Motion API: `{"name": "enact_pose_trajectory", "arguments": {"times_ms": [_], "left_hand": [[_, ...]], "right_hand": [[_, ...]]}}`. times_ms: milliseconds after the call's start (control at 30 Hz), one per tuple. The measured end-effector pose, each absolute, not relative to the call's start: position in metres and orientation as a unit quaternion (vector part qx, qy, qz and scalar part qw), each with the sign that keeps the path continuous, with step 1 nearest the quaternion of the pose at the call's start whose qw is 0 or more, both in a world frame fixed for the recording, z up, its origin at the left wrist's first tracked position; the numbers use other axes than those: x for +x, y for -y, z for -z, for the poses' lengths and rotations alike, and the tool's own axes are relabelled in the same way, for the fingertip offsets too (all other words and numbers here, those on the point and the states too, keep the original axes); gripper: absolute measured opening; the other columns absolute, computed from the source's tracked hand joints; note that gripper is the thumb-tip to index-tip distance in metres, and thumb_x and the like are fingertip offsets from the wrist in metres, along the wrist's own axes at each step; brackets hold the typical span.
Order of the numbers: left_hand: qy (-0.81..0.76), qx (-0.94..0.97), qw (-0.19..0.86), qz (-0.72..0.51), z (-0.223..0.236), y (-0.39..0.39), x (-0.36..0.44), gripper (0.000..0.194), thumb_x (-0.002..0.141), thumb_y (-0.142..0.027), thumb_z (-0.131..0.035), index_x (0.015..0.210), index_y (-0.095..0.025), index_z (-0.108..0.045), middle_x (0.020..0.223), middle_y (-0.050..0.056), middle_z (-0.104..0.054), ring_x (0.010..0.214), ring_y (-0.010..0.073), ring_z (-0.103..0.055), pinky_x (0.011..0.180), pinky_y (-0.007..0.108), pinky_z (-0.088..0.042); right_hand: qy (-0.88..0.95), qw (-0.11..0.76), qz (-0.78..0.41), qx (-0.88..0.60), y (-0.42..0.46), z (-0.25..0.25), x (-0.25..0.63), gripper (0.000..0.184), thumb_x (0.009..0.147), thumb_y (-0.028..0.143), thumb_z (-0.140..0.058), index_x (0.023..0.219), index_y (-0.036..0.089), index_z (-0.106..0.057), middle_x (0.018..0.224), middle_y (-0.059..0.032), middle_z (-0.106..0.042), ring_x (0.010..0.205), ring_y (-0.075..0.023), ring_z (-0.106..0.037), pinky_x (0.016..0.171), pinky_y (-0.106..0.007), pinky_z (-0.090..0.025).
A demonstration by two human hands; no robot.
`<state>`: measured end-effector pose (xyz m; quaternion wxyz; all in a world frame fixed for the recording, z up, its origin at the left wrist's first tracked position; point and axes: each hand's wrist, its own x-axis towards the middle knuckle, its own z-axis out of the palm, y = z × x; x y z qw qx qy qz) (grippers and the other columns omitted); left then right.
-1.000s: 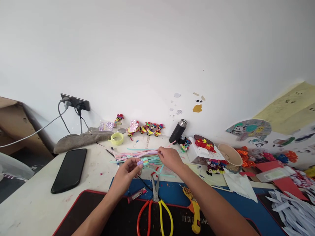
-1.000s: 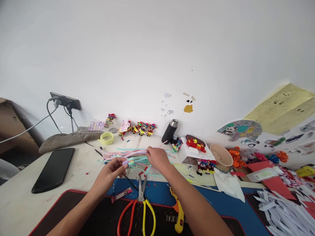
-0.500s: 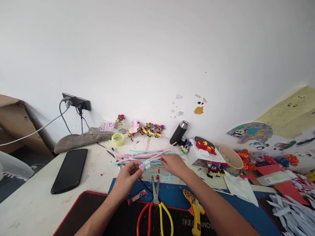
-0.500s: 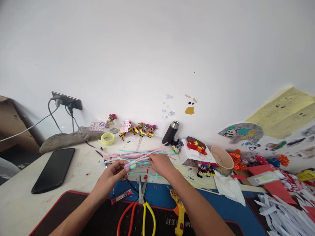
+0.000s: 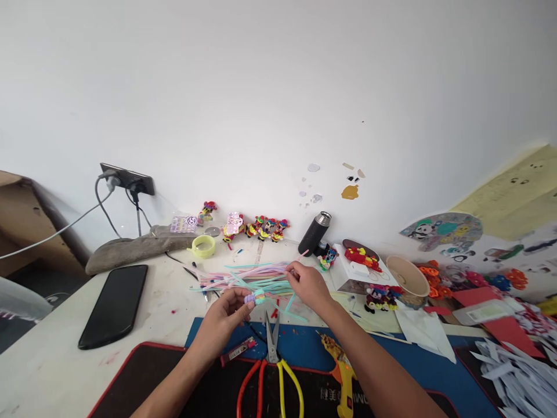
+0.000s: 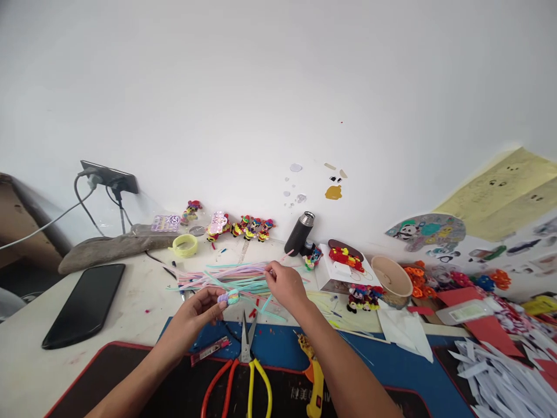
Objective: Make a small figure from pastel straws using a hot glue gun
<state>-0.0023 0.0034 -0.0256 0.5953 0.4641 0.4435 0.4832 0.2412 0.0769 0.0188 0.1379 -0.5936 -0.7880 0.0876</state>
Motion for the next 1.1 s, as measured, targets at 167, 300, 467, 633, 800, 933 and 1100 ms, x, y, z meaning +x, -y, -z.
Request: {"name": "enact_pose_trajectory", "arguments": {"times_ms": [167, 300, 467, 633, 800, 933, 1100], "left_hand": [[-0.448, 0.463, 0.601, -0.472, 0.027, -0.003, -0.002, 0.045, 0.080, -0.057, -0.078, 0.102, -0.020, -0.068, 0.082, 0.002, -0.066, 0.072, 0.0195, -0.063, 0.062, 0.029, -0.047], [-0.452, 0.471, 0.600, -0.462, 0.030, -0.003, 0.000, 0.043, 0.080, -0.057, -0.078, 0.101, -0.020, -0.068, 0.081, 0.001, -0.066, 0.072, 0.0196, -0.063, 0.062, 0.029, -0.047], [-0.447, 0.446, 0.613, -0.474, 0.025, -0.005, -0.002, 0.048, 0.077, -0.059, -0.079, 0.102, -0.019, -0.069, 0.081, 0.002, -0.067, 0.070, 0.0191, -0.062, 0.061, 0.029, -0.047], [-0.456, 0.431, 0.610, -0.484, 0.018, -0.005, -0.004, 0.048, 0.074, -0.059, -0.081, 0.096, -0.018, -0.069, 0.072, 0.002, -0.064, 0.067, 0.0185, -0.059, 0.061, 0.029, -0.046], [-0.452, 0.434, 0.613, -0.481, 0.018, -0.004, -0.002, 0.051, 0.073, -0.061, -0.081, 0.097, -0.018, -0.069, 0.076, 0.002, -0.064, 0.068, 0.0191, -0.060, 0.060, 0.029, -0.046], [-0.445, 0.441, 0.616, -0.478, 0.019, -0.004, -0.002, 0.051, 0.075, -0.061, -0.080, 0.099, -0.018, -0.068, 0.077, 0.001, -0.064, 0.068, 0.0186, -0.059, 0.060, 0.029, -0.046], [-0.449, 0.444, 0.618, -0.468, 0.019, -0.004, -0.001, 0.051, 0.074, -0.062, -0.080, 0.098, -0.018, -0.068, 0.075, 0.000, -0.063, 0.068, 0.0187, -0.060, 0.061, 0.029, -0.046]], "right_hand": [[0.817, 0.124, -0.099, -0.554, -0.072, -0.008, 0.245, 0.017, 0.098, 0.026, -0.056, 0.100, 0.023, -0.073, 0.070, -0.0006, -0.070, 0.066, -0.0192, -0.063, 0.060, -0.027, -0.030], [0.784, 0.157, -0.139, -0.584, -0.071, -0.003, 0.241, 0.020, 0.101, 0.031, -0.054, 0.103, 0.021, -0.071, 0.063, 0.0013, -0.066, 0.059, -0.0179, -0.059, 0.058, -0.026, -0.032], [0.843, 0.083, -0.120, -0.518, -0.066, -0.002, 0.228, 0.012, 0.096, 0.024, -0.061, 0.096, 0.022, -0.072, 0.076, -0.0022, -0.074, 0.072, -0.0195, -0.066, 0.064, -0.026, -0.035], [0.786, 0.179, -0.121, -0.579, -0.072, -0.010, 0.228, 0.020, 0.100, 0.031, -0.053, 0.102, 0.022, -0.071, 0.067, -0.0001, -0.067, 0.063, -0.0187, -0.061, 0.060, -0.027, -0.034], [0.776, 0.196, -0.191, -0.569, -0.067, 0.002, 0.235, 0.020, 0.096, 0.034, -0.054, 0.096, 0.022, -0.070, 0.060, 0.0026, -0.059, 0.055, -0.0171, -0.053, 0.057, -0.027, -0.032], [0.723, 0.283, -0.254, -0.577, -0.061, 0.017, 0.240, 0.025, 0.094, 0.042, -0.055, 0.089, 0.020, -0.067, 0.055, 0.0051, -0.048, 0.051, -0.0156, -0.045, 0.054, -0.028, -0.030], [0.588, 0.450, -0.355, -0.571, -0.072, 0.006, 0.241, 0.038, 0.087, 0.057, -0.065, 0.089, 0.020, -0.062, 0.053, 0.0075, -0.044, 0.046, -0.0133, -0.039, 0.047, -0.027, -0.031]]}}
